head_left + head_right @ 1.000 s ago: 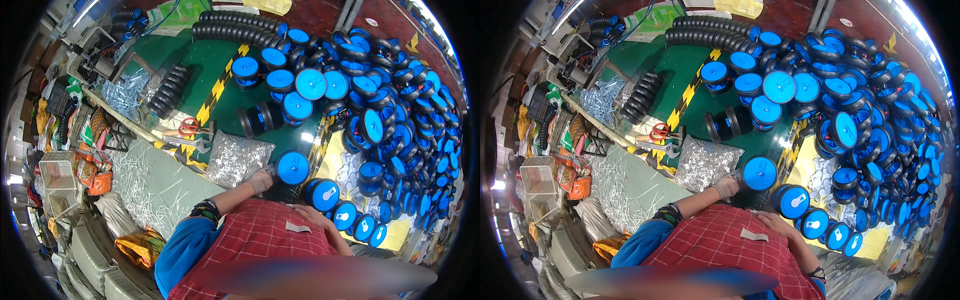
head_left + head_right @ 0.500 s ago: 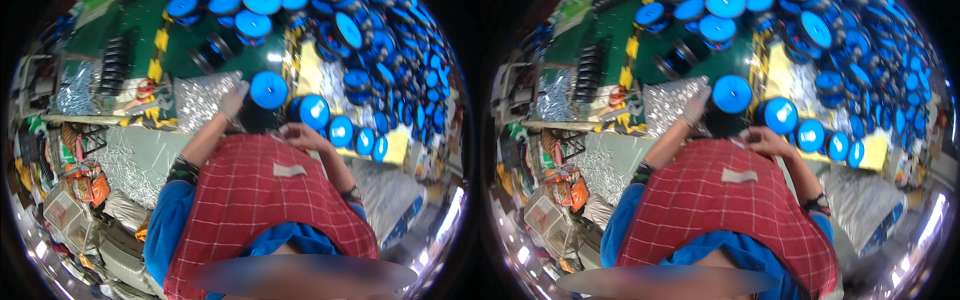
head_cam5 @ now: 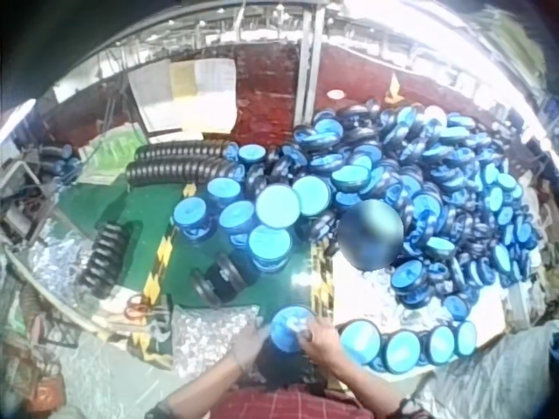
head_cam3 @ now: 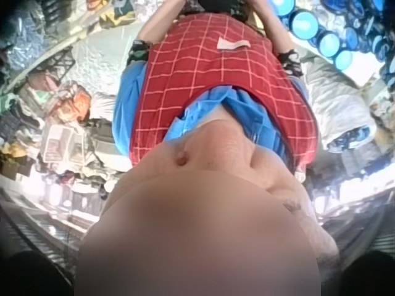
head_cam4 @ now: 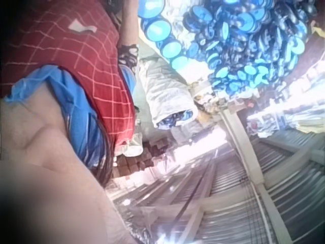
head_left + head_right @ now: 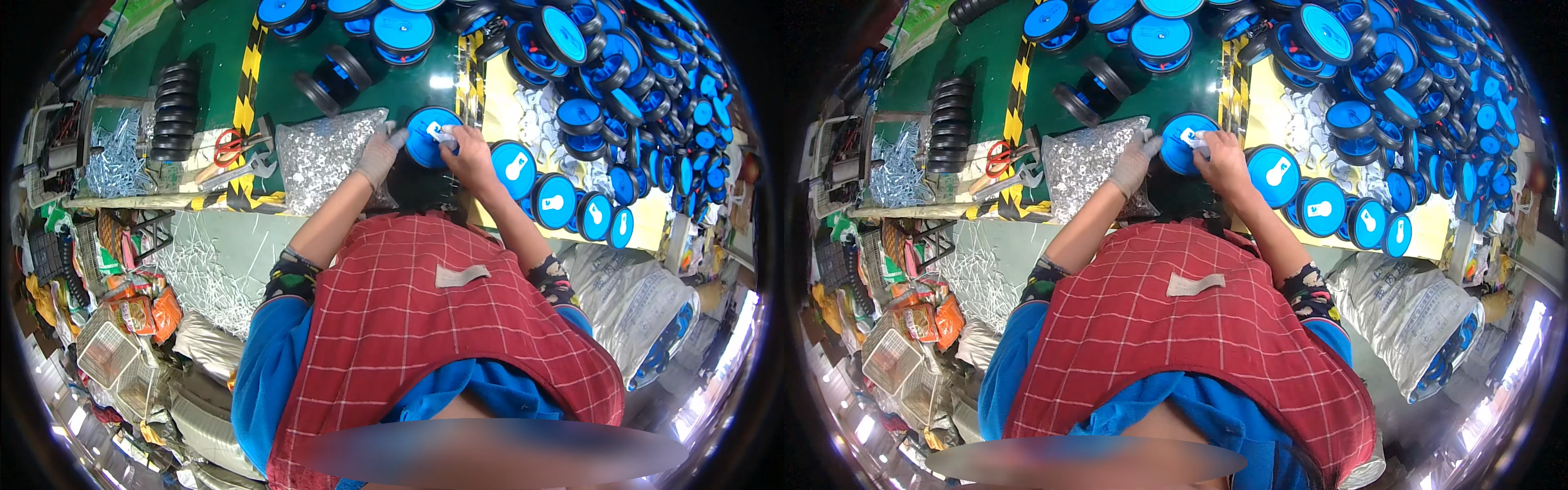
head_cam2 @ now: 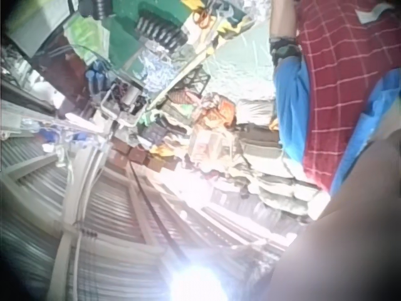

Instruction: The person repeatedly picks up blue circular objects and white inserts, places the inserts into the objects, and stacks the assembled units on a table. The person also moves a large white sack and transfers some assembled units into a white bag.

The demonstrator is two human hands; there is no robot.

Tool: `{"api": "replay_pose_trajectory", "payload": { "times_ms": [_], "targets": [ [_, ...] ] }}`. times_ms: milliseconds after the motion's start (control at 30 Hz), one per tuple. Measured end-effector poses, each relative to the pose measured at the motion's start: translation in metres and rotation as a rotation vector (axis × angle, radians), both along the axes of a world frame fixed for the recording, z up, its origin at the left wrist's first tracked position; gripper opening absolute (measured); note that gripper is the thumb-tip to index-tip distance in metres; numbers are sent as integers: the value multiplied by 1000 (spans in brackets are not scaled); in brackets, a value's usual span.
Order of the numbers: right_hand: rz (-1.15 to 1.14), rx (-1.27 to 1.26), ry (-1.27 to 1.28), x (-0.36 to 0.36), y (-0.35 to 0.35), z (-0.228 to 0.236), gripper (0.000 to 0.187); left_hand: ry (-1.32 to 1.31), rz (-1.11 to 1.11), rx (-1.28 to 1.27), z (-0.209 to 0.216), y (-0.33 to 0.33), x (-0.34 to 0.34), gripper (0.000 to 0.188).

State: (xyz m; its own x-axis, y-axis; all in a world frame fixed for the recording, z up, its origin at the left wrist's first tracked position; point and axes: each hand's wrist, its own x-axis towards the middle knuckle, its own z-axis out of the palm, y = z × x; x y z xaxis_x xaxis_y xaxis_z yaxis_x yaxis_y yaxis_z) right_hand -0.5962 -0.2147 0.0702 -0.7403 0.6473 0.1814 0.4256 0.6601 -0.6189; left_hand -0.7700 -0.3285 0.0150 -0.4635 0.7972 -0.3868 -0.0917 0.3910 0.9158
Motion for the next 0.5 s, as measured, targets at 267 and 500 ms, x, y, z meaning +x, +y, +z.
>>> {"api": "replay_pose_trajectory", "payload": {
  "times_ms": [267,500],
  "targets": [
    [151,250,21,-13,3,-22,27,-18,-80,150,-64,15,5,53],
    [-73,-354,-349,-33,41,-18,82,144,-109,-73,-7,22,10,51]
  ]
}}
